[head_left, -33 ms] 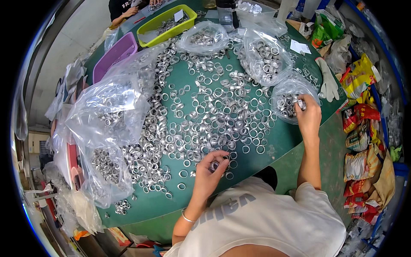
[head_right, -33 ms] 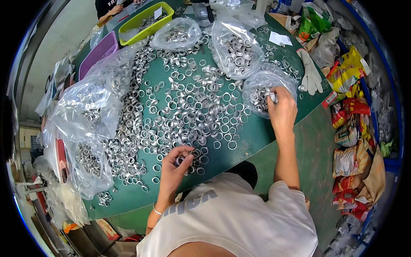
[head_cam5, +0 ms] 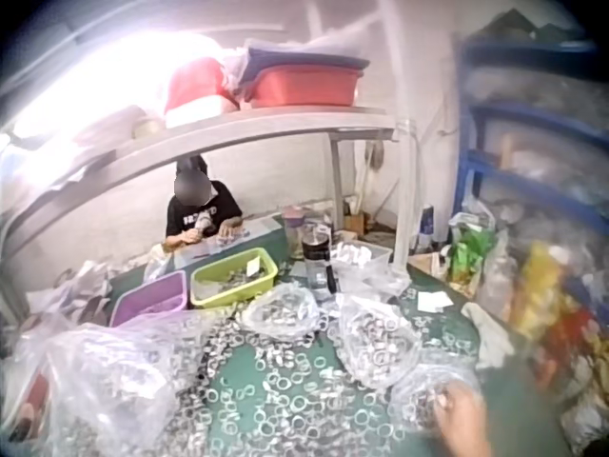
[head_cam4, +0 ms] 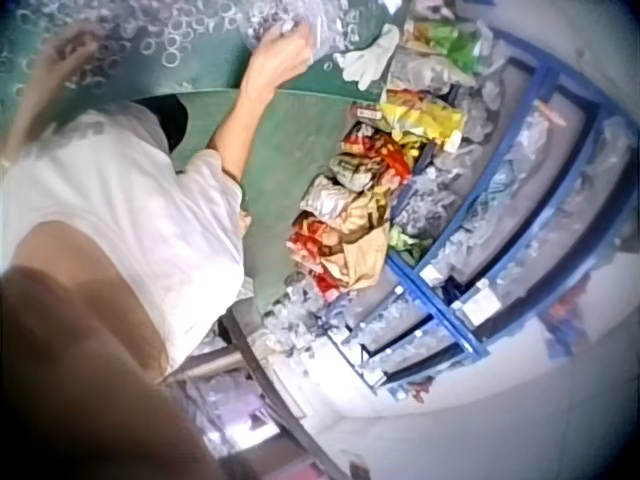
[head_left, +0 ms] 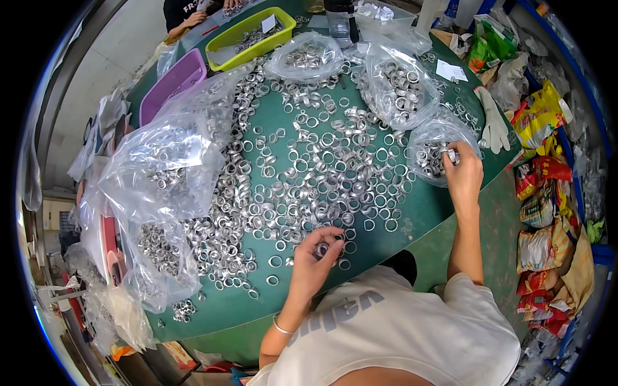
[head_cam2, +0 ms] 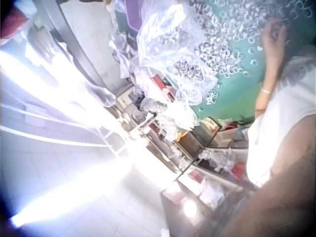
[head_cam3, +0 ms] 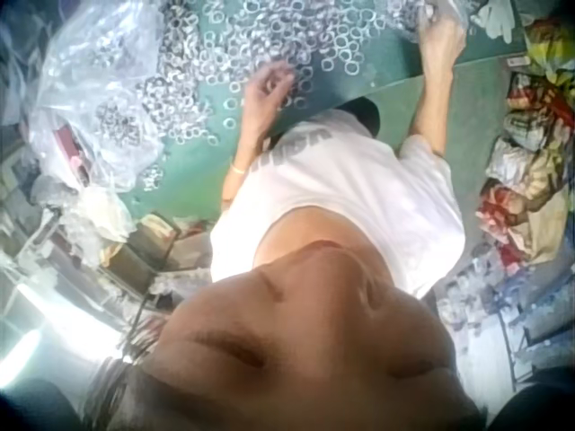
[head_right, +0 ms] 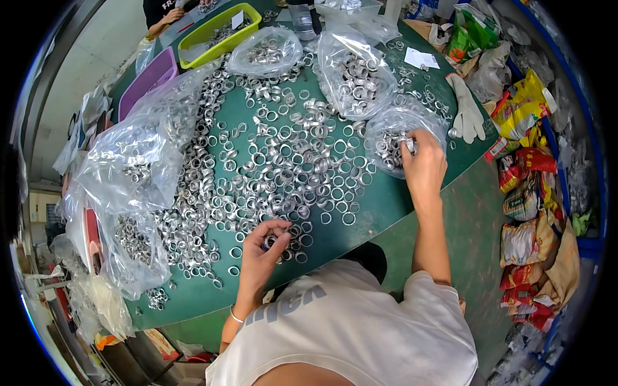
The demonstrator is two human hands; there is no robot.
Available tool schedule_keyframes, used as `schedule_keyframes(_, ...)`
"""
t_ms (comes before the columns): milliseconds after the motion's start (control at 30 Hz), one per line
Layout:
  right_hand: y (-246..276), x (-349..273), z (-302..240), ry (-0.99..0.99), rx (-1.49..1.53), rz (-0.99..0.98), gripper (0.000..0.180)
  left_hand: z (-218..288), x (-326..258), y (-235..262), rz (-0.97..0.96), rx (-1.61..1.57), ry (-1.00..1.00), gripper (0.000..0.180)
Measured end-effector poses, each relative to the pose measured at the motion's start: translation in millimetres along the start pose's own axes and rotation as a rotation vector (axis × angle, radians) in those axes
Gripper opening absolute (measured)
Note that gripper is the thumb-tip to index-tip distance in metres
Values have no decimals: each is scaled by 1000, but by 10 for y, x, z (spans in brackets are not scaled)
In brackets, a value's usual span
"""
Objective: The person picks up metal rings from a large pile on a green table and moves them into smaller groups by hand.
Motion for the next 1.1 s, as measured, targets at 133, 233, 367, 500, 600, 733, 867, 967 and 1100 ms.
schedule_keyframes(133, -50, 48, -25, -69, -29, -29, 20, -14, 9, 1, 18, 8, 21, 21)
schedule_keyframes(233, -53, 43, -42, -25, -39, -73, 17, -58, 4, 48, 35, 17, 40, 21)
schedule_keyframes(367, -24, 5, 2, -15, 76, -135, 11, -67, -23, 152, 84, -14, 103, 19)
schedule_keyframes(500, -17, -5, -43, 57, 82, -103, 13, -165, -53, 215, 96, -95, 100, 18)
schedule_keyframes(600, -64, -52, -51, 129, -5, -227, 15, -206, -57, 219, 90, -118, 110, 19)
schedule_keyframes(733, -118, -101, 26, 74, -101, -288, 17, -217, -72, 225, 80, -127, 115, 19)
schedule_keyframes(867, -116, -119, -2, 119, -144, -261, 16, -252, -75, 252, 76, -121, 111, 18)
schedule_keyframes(967, -126, -109, 9, 93, -125, -227, 13, -297, -104, 288, 60, -123, 112, 18)
schedule_keyframes(1100, -132, -125, 73, 10, 341, -172, 11, -392, -181, 325, 20, -463, 263, 21)
Point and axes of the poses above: each hand's wrist, its own x-axis towards the middle knuckle, its own y-axis out of the back of the hand, z = x × y, the point moved 3 cm from there along x, towards the middle knuckle, and after that the axes turned 1 degree about y, right-handed, at the moved point
